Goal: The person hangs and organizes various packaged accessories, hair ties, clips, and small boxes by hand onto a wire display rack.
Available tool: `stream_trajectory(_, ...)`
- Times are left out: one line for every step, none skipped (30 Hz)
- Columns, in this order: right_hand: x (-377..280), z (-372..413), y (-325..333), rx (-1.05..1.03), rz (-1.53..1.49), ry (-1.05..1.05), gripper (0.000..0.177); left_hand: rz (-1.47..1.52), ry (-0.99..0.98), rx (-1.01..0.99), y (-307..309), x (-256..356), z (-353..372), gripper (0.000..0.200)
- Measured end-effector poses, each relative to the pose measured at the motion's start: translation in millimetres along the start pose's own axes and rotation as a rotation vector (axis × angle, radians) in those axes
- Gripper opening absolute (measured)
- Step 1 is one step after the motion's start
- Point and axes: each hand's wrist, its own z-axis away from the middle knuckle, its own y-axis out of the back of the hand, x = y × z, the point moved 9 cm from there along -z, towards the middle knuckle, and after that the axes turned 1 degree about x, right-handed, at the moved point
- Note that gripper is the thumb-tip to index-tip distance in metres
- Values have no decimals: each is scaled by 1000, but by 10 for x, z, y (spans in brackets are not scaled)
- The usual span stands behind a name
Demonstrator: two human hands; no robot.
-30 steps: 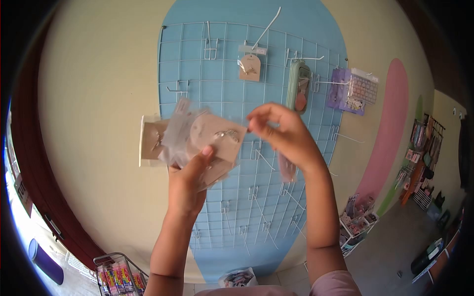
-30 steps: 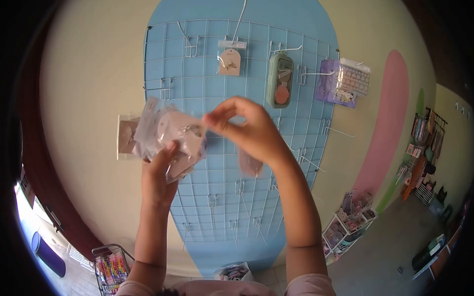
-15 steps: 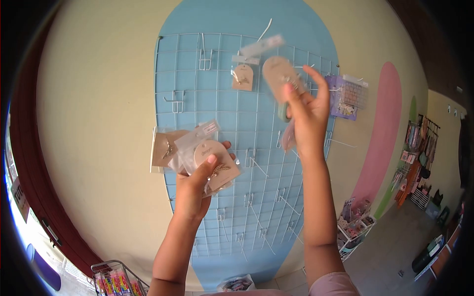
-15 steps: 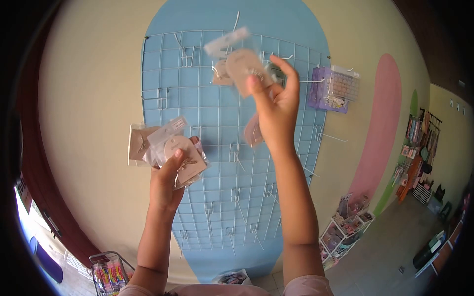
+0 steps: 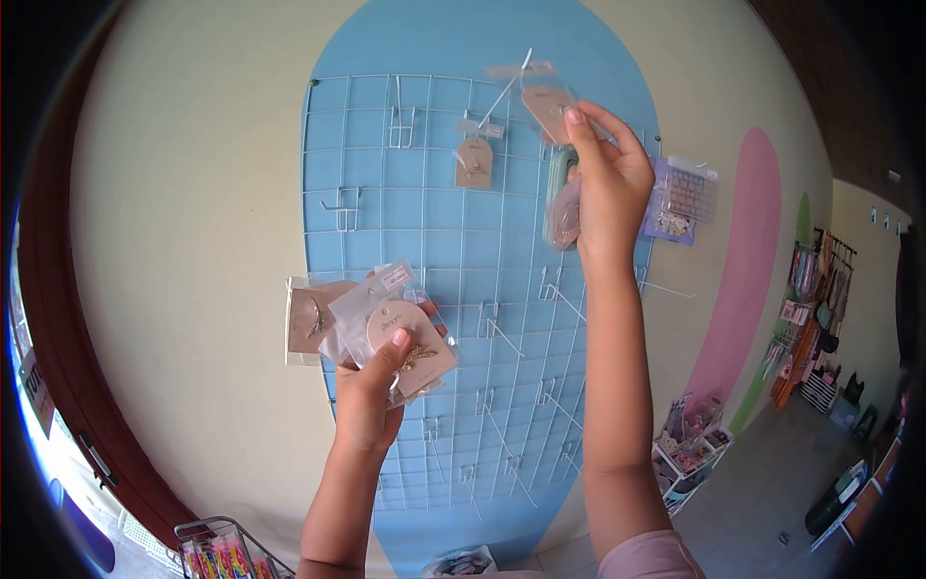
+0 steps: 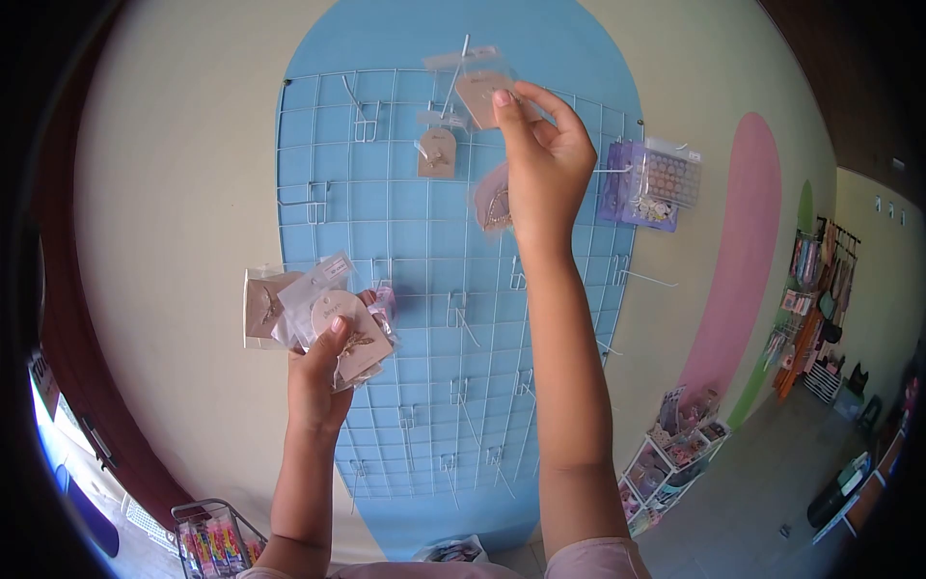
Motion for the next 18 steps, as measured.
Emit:
stream_trajectory(40, 5, -11, -4, 30, -10, 32, -2, 6, 3, 10, -2, 3, 54)
stream_trajectory(116, 7, -17, -7, 60, -21, 32, -1, 3, 12, 21, -1, 2, 54)
stream_trajectory(214, 8, -18, -9, 92, -33, 32, 0, 2, 20, 26, -6, -2, 53)
stream_trajectory(380, -11, -51, -19, 106, -44, 32, 1, 4, 28, 32, -14, -3, 53)
stream_trajectory(524, 4, -100, -41, 160, -50, 34, 2, 2, 27, 30, -23, -10, 53)
stream_trajectory(664, 36, -156, -63, 215, -57, 37, 3, 1, 27, 28, -34, -19, 53)
stream_trajectory(821, 73, -198, -86, 269, -62, 39, 5, -2, 27, 25, -44, -28, 53)
stream_trajectory(1047, 121, -224, -109, 304, -53, 42, 14, -3, 32, 19, -57, -39, 53)
stream_trajectory(1302, 181, -240, -131, 338, -45, 44, 23, -3, 38, 10, -72, -47, 52)
stream_trajectory(1346, 229, -271, -153, 372, -38, 47, 31, -4, 44, 8, -79, -49, 52)
stream_trajectory(1424, 282, -228, -179, 384, -96, 49, 14, -3, 26, -7, -77, -52, 52)
stream_trajectory(1335, 376, -187, -207, 394, -151, 51, -1, -7, 9, -18, -65, -61, 53)
stream_trajectory(1215, 470, -157, -239, 402, -205, 53, -16, -13, -6, -27, -48, -75, 53)
stream_trajectory(1047, 556, -114, -237, 375, -298, 52, -28, -27, -9, -27, -26, -97, 53)
stream_trajectory(939, 665, -192, -365, 317, -331, 49, -41, -39, -10, -30, -8, -122, 53)
stream_trajectory(858, 792, -259, -491, 260, -364, 47, -55, -48, -10, -29, 2, -144, 53)
stream_trajectory(777, 928, -328, -616, 202, -399, 45, -64, -46, 0, -19, -4, -170, 52)
stream_trajectory(639, 1036, -393, -701, 209, -375, 43, -70, -43, 9, -15, -16, -199, 52)
